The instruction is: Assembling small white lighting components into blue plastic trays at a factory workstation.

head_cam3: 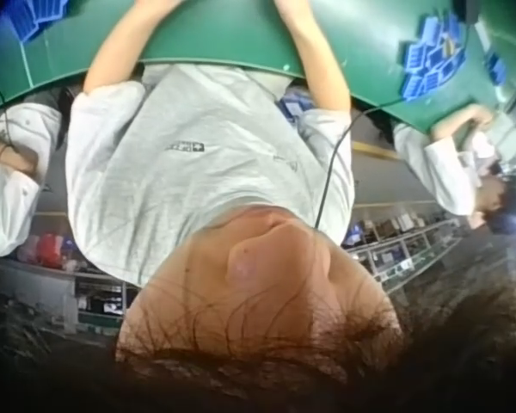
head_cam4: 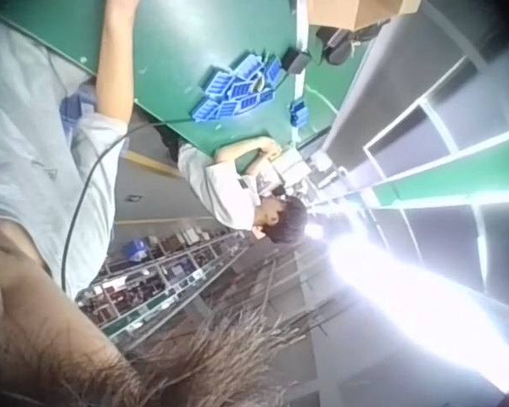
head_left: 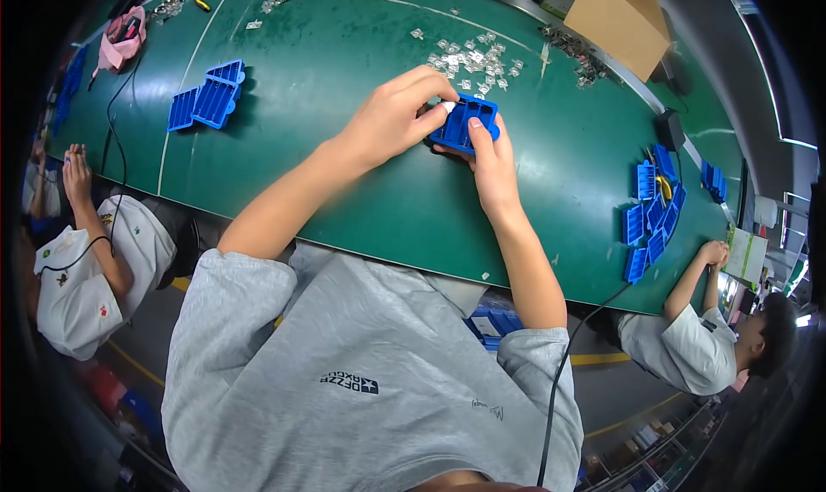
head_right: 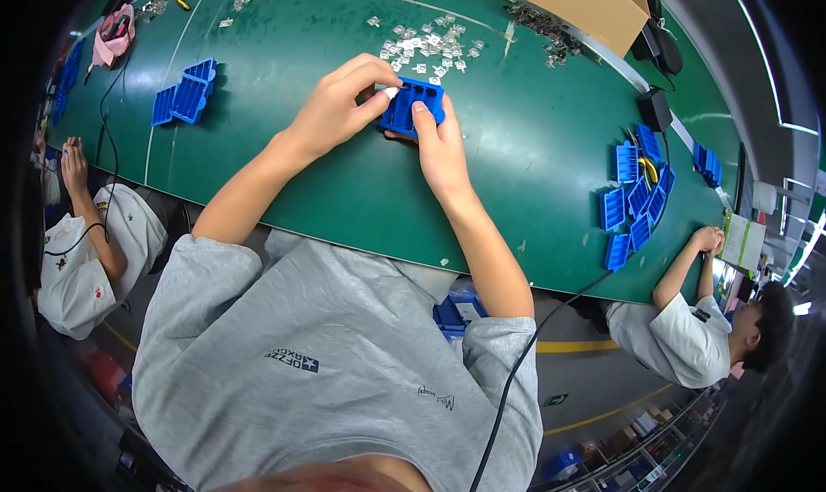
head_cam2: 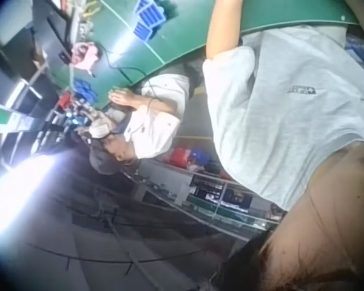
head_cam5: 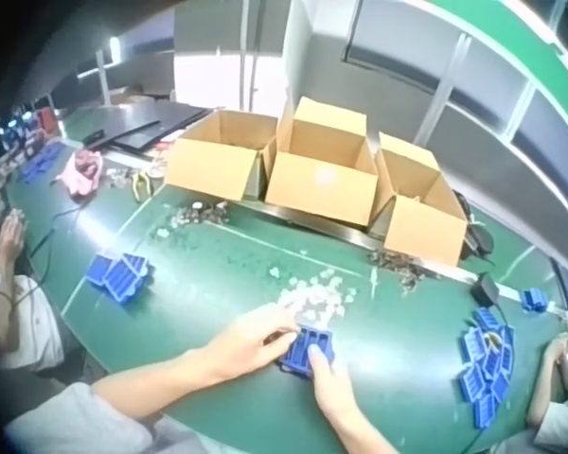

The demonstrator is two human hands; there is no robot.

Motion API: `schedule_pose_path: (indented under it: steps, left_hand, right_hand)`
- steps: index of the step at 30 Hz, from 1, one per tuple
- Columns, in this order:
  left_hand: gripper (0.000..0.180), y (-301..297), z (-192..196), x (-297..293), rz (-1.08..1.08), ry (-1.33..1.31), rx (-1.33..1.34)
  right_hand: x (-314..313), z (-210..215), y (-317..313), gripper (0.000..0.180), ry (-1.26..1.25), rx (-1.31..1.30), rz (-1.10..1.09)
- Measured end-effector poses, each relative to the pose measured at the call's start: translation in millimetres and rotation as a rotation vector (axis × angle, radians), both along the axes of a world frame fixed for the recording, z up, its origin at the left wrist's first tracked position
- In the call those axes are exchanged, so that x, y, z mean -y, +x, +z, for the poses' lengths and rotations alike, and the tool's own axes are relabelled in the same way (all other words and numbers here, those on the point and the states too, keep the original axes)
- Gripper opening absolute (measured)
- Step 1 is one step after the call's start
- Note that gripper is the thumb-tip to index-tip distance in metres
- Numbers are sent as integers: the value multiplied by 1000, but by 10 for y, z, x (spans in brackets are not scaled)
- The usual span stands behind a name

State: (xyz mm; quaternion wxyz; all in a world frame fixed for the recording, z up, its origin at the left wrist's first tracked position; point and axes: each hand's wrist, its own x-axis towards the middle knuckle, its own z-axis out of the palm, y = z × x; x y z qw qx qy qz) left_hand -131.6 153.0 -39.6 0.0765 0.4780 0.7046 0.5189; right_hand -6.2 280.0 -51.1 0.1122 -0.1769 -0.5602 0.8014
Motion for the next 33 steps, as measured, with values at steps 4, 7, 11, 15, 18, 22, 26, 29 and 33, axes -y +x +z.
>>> schedule_pose_path:
  steps: [4, 7, 11, 15, 18, 22, 26, 29, 33]
  left_hand:
    - [19, -4, 12, 8, 8, 17, -30]
    - [18, -5, 24, -7, 13, 7, -35]
    - [13, 1, 60, -16, 23, 15, -26]
    - [13, 30, 56, -22, 35, 10, -14]
    - [14, 40, 55, -28, 36, 6, 14]
    - [16, 35, 2, -51, 39, 19, 41]
    - [18, -1, -24, -61, 74, -50, 135]
    - [25, -25, -32, -63, 17, -64, 450]
    - [27, -49, 103, -26, -203, -209, 743]
  right_hand:
    - [15, -16, -3, 33, -11, -5, 15]
    - [16, 0, 3, 32, -9, 2, 15]
    - [14, -24, 1, 32, 4, -7, 27]
    - [37, -19, 2, 32, 31, -9, 20]
    - [47, -9, -5, 32, 30, -9, 24]
    - [61, 25, 6, 32, -1, 4, 35]
    - [67, 69, 4, 32, -18, -9, 31]
    - [29, 23, 25, 32, -12, -36, 26]
    - [23, 13, 71, 36, 82, -52, -37]
